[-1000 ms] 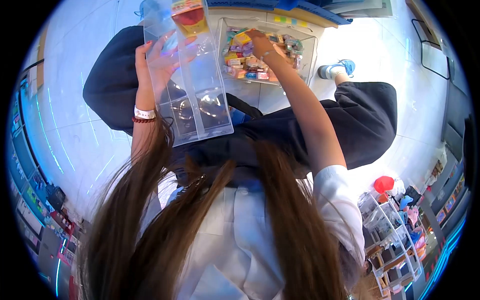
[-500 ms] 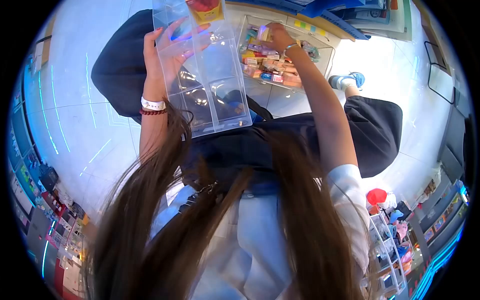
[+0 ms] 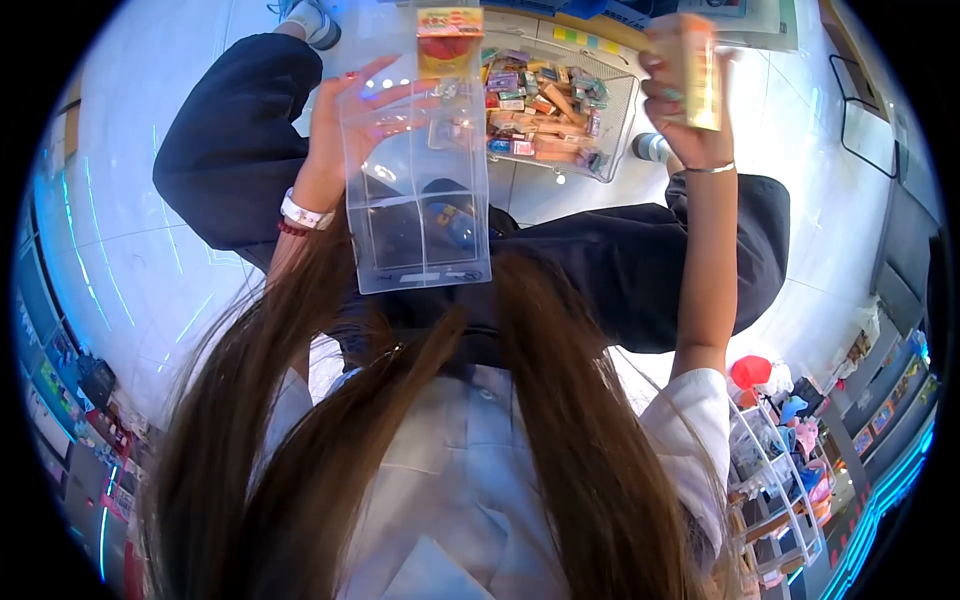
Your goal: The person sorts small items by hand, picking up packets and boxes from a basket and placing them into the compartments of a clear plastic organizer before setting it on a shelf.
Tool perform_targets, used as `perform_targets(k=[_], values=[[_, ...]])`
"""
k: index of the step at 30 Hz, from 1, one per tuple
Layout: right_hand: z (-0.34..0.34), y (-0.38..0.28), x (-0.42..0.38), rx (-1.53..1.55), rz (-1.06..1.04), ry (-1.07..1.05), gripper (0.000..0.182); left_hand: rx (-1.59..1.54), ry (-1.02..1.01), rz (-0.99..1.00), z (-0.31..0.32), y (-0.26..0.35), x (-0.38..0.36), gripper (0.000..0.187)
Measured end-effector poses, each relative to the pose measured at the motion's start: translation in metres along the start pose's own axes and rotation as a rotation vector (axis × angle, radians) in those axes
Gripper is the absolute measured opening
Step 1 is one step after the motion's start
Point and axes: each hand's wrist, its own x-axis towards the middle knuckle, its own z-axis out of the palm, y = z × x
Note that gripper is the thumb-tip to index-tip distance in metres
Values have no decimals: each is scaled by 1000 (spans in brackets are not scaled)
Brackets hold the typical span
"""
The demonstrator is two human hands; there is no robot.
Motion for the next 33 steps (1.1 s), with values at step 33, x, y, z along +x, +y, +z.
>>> perform_targets(k=[33], values=[[45,96,48,-2270,-553,146,39,-1,-29,-75,4,-35,11,66]])
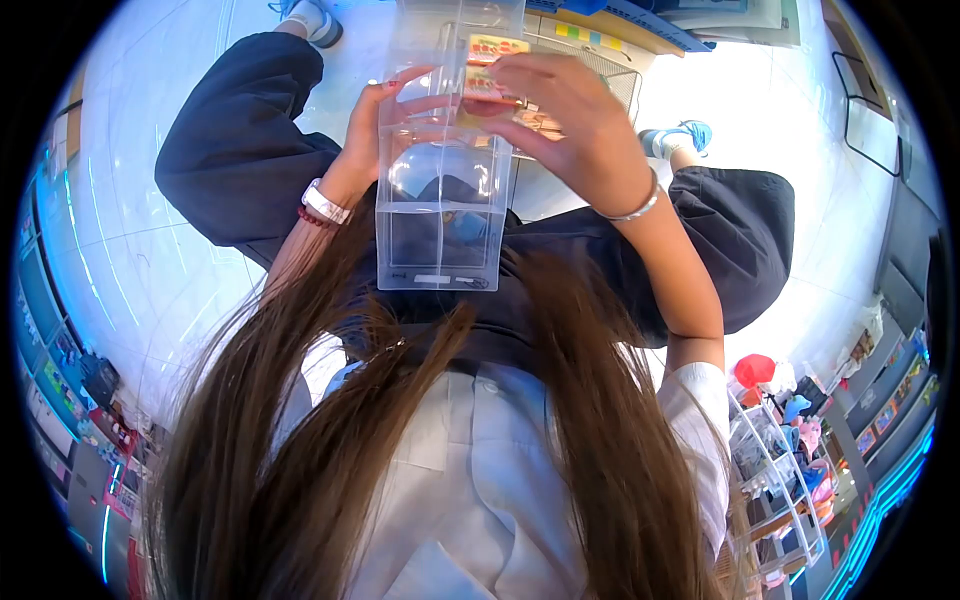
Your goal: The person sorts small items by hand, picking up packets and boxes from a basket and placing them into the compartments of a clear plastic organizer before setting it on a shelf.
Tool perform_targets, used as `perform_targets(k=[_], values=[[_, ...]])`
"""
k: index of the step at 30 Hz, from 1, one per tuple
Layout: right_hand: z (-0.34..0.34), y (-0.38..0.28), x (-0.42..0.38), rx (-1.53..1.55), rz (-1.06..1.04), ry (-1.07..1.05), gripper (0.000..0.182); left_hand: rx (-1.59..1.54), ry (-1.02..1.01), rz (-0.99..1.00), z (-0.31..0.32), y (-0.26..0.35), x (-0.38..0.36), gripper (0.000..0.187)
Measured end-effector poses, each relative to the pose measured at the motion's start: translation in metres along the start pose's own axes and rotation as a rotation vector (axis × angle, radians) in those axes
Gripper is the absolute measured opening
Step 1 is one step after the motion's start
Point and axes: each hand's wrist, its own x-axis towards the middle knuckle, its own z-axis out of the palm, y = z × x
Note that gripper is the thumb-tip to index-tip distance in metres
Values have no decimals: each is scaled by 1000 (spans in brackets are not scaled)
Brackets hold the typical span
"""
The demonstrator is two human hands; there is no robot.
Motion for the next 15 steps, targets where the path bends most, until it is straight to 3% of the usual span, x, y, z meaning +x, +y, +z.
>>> perform_targets(k=[2,3,5,7,9,11,13,15], values=[[-14,2,1,-14,34,210,33,-4,10,14,-1,5,0,67],[-16,8,-3,-15,33,210,33,-6,16,27,-3,7,-1,68],[-16,28,-13,118,345,441,22,-34,50,54,-6,13,-5,69],[-11,63,-29,87,534,452,22,-1,153,128,0,26,-14,69],[13,122,-62,-62,657,206,31,71,176,162,0,50,-23,70],[32,137,-80,-276,739,-320,34,92,224,182,4,68,-31,70],[72,166,-105,-187,711,-532,39,75,307,243,-6,81,-35,70],[104,168,-110,-131,718,-562,41,59,316,228,0,94,-43,71]])
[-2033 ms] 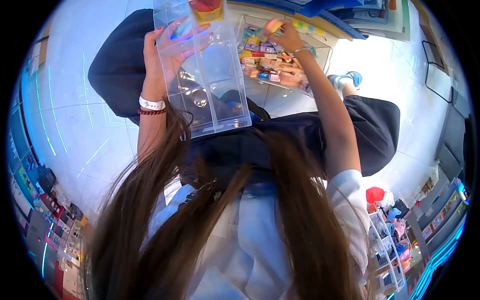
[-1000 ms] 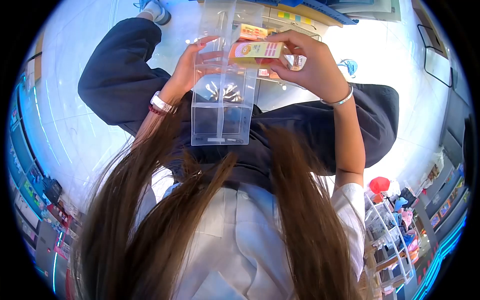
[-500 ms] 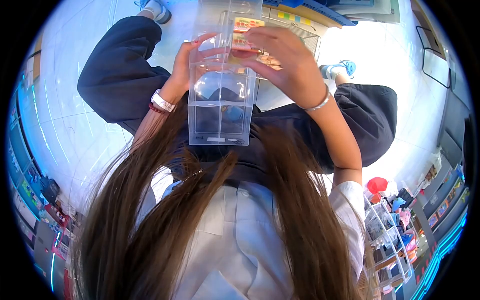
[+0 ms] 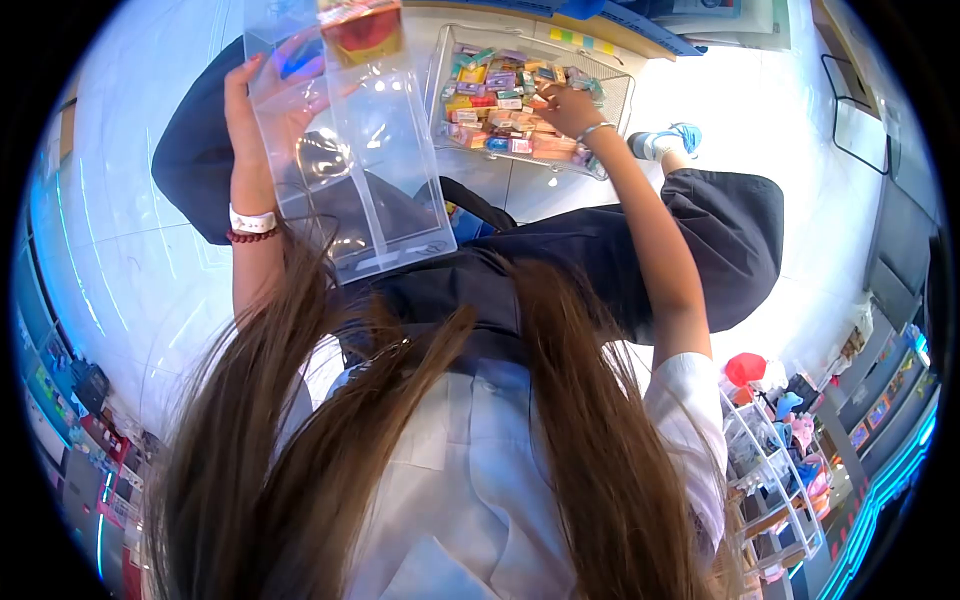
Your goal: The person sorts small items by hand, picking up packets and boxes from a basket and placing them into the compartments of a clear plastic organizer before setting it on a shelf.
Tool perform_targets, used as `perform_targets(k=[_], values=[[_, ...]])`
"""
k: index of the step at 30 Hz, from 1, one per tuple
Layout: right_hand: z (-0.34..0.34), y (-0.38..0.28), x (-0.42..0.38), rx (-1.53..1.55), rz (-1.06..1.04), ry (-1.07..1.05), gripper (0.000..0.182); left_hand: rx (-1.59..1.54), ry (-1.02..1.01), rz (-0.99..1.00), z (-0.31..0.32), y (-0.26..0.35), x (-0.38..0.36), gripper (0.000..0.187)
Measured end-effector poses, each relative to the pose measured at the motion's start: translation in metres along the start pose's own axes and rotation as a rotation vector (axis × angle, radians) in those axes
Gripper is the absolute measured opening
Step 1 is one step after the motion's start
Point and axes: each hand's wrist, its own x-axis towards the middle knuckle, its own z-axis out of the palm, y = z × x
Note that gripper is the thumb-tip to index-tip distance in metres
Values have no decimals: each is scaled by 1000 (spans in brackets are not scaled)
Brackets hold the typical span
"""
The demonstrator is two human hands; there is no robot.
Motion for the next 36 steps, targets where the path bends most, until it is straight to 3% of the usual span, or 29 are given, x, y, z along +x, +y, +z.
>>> perform_targets(k=[2,4,5,7,9,10,12,13,15,20,22,23,26,28,36], values=[[32,-11,16,39,-11,-49,42,-15,-54,0,-13,7,3,72],[65,-23,37,373,47,7,41,-2,-56,28,-13,7,0,73],[78,-35,46,372,43,1,41,-36,-44,35,-15,7,2,72],[100,-54,63,326,359,96,38,-73,-21,43,-28,8,9,71],[120,-57,76,263,393,172,39,-104,-106,-36,-49,6,18,68],[135,-55,82,200,432,254,41,-113,-85,-41,-52,4,17,68],[160,-50,96,60,430,212,43,-54,36,44,-42,2,20,63],[154,-63,91,9,505,182,44,-136,-144,65,-28,0,12,61],[133,-85,79,-18,610,70,45,-163,-116,69,-20,2,10,60],[109,-114,77,80,728,92,47,-213,-106,88,-24,0,12,57],[106,-102,78,265,836,85,49,-198,-52,89,-31,-2,14,56],[153,-54,106,302,886,121,50,-196,-45,90,-33,-2,13,56],[155,-36,108,344,783,88,42,-200,-95,66,-35,-5,13,54],[158,-26,120,377,703,-5,48,-174,-104,109,-31,-6,14,53],[124,-74,120,306,784,82,49,-184,-63,46,-19,-7,17,54]])
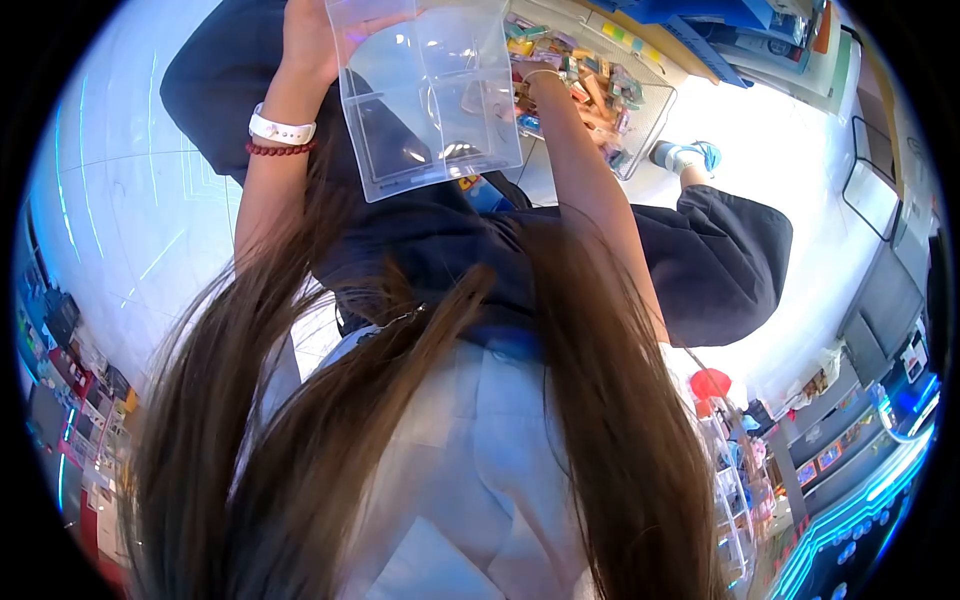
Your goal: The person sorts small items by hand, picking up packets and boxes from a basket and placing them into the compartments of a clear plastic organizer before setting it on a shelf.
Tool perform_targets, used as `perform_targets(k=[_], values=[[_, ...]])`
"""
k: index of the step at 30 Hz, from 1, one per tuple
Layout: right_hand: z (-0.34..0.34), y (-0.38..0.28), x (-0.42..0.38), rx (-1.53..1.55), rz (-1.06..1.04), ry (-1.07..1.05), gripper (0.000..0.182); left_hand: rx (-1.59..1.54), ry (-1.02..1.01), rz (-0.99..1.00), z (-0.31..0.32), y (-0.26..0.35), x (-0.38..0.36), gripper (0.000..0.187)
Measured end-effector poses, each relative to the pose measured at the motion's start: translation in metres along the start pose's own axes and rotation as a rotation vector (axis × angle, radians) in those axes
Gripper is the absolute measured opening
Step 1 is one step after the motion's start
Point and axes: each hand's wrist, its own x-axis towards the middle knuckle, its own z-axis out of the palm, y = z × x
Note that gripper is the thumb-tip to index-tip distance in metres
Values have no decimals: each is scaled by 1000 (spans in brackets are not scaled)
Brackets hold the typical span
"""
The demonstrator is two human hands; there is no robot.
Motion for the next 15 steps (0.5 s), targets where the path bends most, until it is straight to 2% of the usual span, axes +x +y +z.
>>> perform_targets(k=[6,10,13,15], values=[[-8,-36,-30,25,103,104,50,32,21,-25,-4,-5,3,55],[-7,-45,-62,63,258,239,50,76,76,-24,-4,-8,6,55],[-12,-42,-66,87,301,292,51,81,45,-5,-5,-8,8,55],[-13,-25,-53,146,89,-6,52,74,62,-12,-3,-8,6,54]])
